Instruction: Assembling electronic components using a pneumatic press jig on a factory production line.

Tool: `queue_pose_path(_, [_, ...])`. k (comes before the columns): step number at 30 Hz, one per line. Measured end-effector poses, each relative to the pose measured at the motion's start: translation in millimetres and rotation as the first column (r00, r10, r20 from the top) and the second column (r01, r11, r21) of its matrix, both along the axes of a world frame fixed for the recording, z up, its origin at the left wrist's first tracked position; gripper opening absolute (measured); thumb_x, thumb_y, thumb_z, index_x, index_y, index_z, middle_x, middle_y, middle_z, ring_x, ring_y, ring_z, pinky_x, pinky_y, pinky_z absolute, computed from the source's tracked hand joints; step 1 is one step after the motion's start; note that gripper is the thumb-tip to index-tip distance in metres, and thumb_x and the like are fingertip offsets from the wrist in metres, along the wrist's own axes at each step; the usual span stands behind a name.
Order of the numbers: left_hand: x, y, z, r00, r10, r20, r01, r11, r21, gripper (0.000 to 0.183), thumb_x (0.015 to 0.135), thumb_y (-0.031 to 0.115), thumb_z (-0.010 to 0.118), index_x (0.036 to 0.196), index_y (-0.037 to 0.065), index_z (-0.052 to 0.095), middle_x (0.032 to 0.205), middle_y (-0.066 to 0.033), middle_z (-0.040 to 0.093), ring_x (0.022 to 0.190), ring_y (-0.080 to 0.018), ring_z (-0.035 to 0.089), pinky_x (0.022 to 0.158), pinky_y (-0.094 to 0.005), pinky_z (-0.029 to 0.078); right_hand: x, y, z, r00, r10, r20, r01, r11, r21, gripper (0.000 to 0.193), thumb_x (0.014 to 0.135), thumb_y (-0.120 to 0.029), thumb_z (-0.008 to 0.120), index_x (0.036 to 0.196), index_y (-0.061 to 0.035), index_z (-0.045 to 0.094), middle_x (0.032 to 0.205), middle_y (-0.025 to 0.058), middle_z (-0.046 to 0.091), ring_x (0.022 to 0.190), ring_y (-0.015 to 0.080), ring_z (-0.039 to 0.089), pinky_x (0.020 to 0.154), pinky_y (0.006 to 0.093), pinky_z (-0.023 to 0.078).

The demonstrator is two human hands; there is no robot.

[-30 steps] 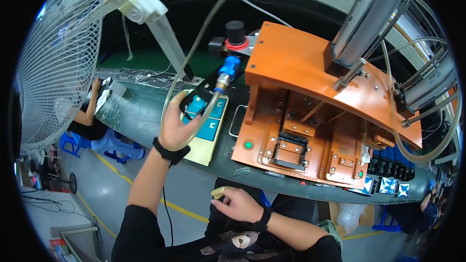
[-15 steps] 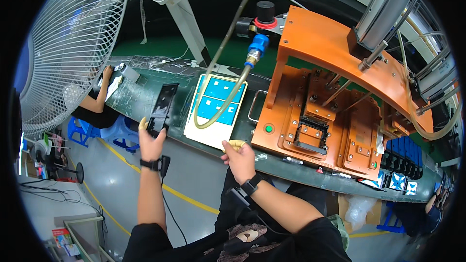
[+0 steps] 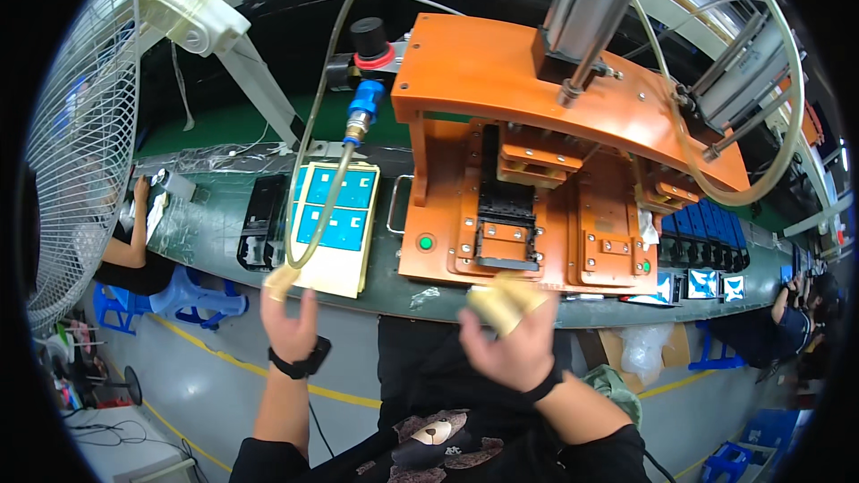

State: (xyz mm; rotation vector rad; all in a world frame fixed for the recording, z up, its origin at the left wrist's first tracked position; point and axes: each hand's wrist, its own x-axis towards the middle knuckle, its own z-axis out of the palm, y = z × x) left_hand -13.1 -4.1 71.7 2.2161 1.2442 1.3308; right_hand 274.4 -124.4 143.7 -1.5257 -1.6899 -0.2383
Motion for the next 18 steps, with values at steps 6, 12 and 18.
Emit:
queue_pose_path(6, [90,-24,11,0.918,-0.370,0.141,0.382,0.921,-0.075,0.026,0.077,-0.003,0.067,0.103,-0.001,0.065,0.110,-0.0188,0.064,0.103,-0.0331,0.062,0.093,-0.0385,0.048,70,11,18,0.967,0.020,0.254,0.006,0.995,-0.102,0.027,0.071,-0.006,0.072,0.097,-0.0051,0.068,0.099,0.0083,0.064,0.099,0.0289,0.060,0.085,0.0418,0.045])
queue_pose_path(12, [97,6,-9,0.973,-0.231,-0.018,0.227,0.967,-0.117,0.028,0.080,-0.001,0.067,0.107,0.000,0.064,0.113,-0.0191,0.063,0.107,-0.0352,0.060,0.097,-0.0416,0.046,107,-47,71,0.996,0.089,-0.014,-0.088,0.993,0.080,0.034,0.071,0.008,0.072,0.103,-0.0041,0.069,0.088,0.0097,0.067,0.075,0.0267,0.065,0.068,0.0353,0.051])
queue_pose_path(18, [63,70,-43,0.914,-0.109,-0.391,0.070,0.991,-0.112,0.043,0.073,0.010,0.078,0.113,0.002,0.063,0.127,-0.0252,0.058,0.123,-0.0437,0.050,0.106,-0.0481,0.039,204,-201,56,0.433,-0.018,-0.901,0.414,0.892,0.181,0.017,0.096,-0.016,0.061,0.100,0.0005,0.063,0.086,0.0092,0.068,0.073,0.0152,0.065,0.066,0.0271,0.052])
